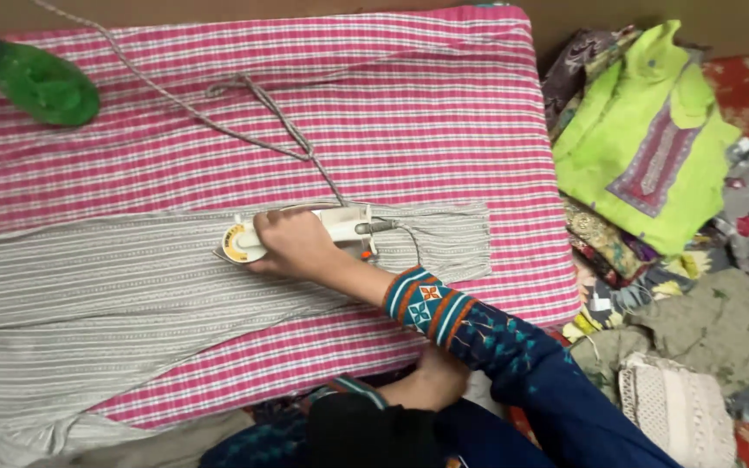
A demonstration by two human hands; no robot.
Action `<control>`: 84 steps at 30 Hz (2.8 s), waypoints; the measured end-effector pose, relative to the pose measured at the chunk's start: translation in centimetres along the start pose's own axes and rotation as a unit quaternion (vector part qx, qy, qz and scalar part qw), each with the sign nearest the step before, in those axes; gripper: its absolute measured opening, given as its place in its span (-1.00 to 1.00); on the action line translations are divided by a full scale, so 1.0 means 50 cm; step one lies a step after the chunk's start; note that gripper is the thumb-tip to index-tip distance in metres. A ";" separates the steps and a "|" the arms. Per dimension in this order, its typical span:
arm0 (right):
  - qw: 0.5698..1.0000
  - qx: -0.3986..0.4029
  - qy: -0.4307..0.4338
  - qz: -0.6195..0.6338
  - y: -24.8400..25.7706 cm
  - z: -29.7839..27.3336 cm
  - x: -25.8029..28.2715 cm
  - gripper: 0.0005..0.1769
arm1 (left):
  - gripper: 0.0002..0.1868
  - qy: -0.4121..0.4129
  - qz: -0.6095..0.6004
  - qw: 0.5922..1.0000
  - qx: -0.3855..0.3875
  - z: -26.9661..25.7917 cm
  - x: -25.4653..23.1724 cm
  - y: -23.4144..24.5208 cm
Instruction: The person is ironing and folding a pair of pants and a shirt on a bed.
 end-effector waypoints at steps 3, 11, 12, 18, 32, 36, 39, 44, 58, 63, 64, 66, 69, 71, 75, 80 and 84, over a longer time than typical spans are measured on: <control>0.999 -0.027 0.024 0.006 0.004 -0.004 -0.003 -0.28 | -0.60 -0.015 0.090 0.980 -0.179 0.085 -0.020 0.062; 0.998 -0.056 0.022 -0.005 0.003 -0.001 0.004 -0.31 | -0.45 0.110 0.091 0.988 0.053 0.224 0.043 0.030; 0.998 -0.054 0.019 -0.007 0.004 0.002 0.003 -0.31 | -0.35 0.098 0.070 0.990 0.068 0.234 0.041 0.046; 0.997 -0.076 0.034 0.006 0.001 -0.008 0.009 -0.30 | -0.62 0.173 0.007 0.979 0.104 0.254 0.065 -0.032; 0.998 0.020 -0.022 0.056 0.011 -0.045 -0.053 -0.43 | -0.66 0.103 -0.059 0.991 0.060 0.251 -0.025 -0.069; 0.996 0.013 -0.079 0.051 0.059 -0.168 -0.117 -0.47 | -0.64 0.009 -0.010 0.996 -0.089 0.171 -0.062 0.022; 0.991 0.010 -0.124 0.044 0.108 -0.279 -0.178 -0.31 | -0.59 -0.029 -0.317 0.920 0.229 0.124 -0.077 0.118; 0.974 0.056 -0.217 -0.026 0.189 -0.445 -0.290 -0.22 | -0.72 0.038 -0.558 0.717 0.415 0.064 0.127 0.261; 0.979 -0.051 -0.184 -0.077 0.272 -0.524 -0.347 -0.37 | -0.68 0.211 0.000 0.976 0.048 0.225 0.588 0.392; 0.993 0.073 0.008 -0.093 0.236 -0.537 -0.308 -0.36 | -0.89 0.223 -0.043 0.973 0.049 0.245 0.627 0.310; 0.993 0.072 0.010 -0.095 0.240 -0.523 -0.304 -0.36 | -0.89 0.223 -0.043 0.973 0.046 0.255 0.624 0.306; 0.983 -0.099 -0.099 -0.117 0.290 -0.497 -0.313 -0.32 | -0.80 0.264 -0.068 0.958 0.083 0.252 0.632 0.293; 0.910 -0.131 -0.365 -0.148 0.324 -0.493 -0.354 -0.31 | -0.72 0.295 -0.126 0.942 0.101 0.257 0.647 0.238; 0.906 -0.139 -0.367 -0.159 0.323 -0.499 -0.364 -0.32 | -0.72 0.325 -0.147 0.926 0.126 0.270 0.631 0.254; 0.957 -0.061 -0.265 -0.106 0.274 -0.534 -0.395 -0.34 | -0.75 0.329 -0.182 0.915 0.145 0.285 0.653 0.221; 0.995 0.056 0.009 -0.076 0.221 -0.483 -0.322 -0.24 | -0.79 0.352 -0.184 0.906 0.145 0.276 0.657 0.239; 0.984 -0.023 -0.130 -0.124 0.217 -0.400 -0.301 -0.25 | -0.75 0.329 -0.164 0.925 0.094 0.265 0.668 0.245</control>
Point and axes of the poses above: each hand's wrist, its own z-axis towards the middle knuckle, its own y-axis out of the back of the hand, x = y × z, the point moved 7 cm from there along z, towards the middle knuckle, and after that the axes turned 7 degrees about y, right-handed, at the moved point
